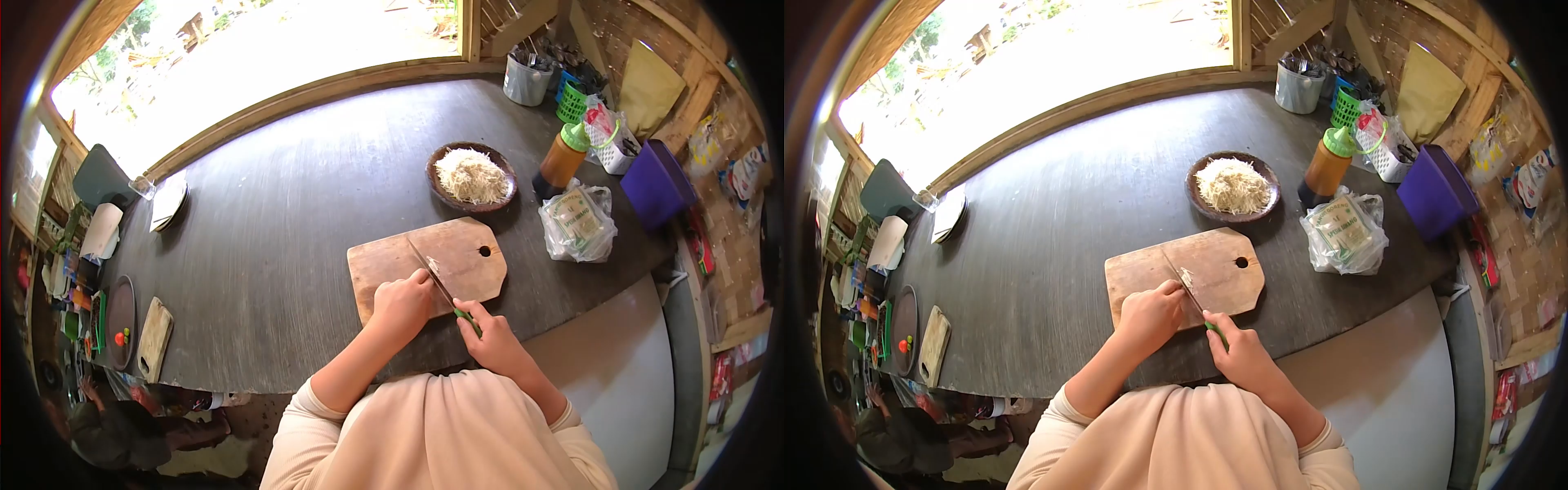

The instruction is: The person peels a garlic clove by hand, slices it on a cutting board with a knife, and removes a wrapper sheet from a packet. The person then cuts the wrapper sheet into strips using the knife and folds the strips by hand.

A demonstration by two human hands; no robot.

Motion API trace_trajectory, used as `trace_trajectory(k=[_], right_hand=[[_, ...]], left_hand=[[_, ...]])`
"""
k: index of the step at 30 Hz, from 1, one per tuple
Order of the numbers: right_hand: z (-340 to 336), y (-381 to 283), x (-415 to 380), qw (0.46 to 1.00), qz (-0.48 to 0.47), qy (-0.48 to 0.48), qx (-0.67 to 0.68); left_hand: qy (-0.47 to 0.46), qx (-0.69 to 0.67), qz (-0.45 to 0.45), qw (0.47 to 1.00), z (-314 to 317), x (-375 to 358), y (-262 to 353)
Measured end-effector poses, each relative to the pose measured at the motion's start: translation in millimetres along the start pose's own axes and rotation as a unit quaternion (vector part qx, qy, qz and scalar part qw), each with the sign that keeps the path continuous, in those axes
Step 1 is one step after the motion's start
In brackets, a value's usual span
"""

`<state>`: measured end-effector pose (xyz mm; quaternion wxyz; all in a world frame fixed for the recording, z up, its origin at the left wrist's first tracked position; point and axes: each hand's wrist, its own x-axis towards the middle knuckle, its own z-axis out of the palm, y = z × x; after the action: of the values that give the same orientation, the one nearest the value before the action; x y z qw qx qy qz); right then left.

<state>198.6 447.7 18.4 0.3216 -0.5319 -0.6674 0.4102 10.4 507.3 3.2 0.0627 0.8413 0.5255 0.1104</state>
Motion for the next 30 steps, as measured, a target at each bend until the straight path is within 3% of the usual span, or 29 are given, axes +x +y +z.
trace_trajectory(k=[23, 30], right_hand=[[3.2, 12.0, 13.5, 0.999, -0.034, -0.005, -0.031], [5.7, 10.7, 13.3, 0.999, -0.005, -0.015, -0.048]], left_hand=[[-0.027, 0.011, 0.0, 1.0, -2.4, 5.0, 2.4], [0.017, 0.029, -0.001, 0.999, 6.2, 5.9, 4.2]])
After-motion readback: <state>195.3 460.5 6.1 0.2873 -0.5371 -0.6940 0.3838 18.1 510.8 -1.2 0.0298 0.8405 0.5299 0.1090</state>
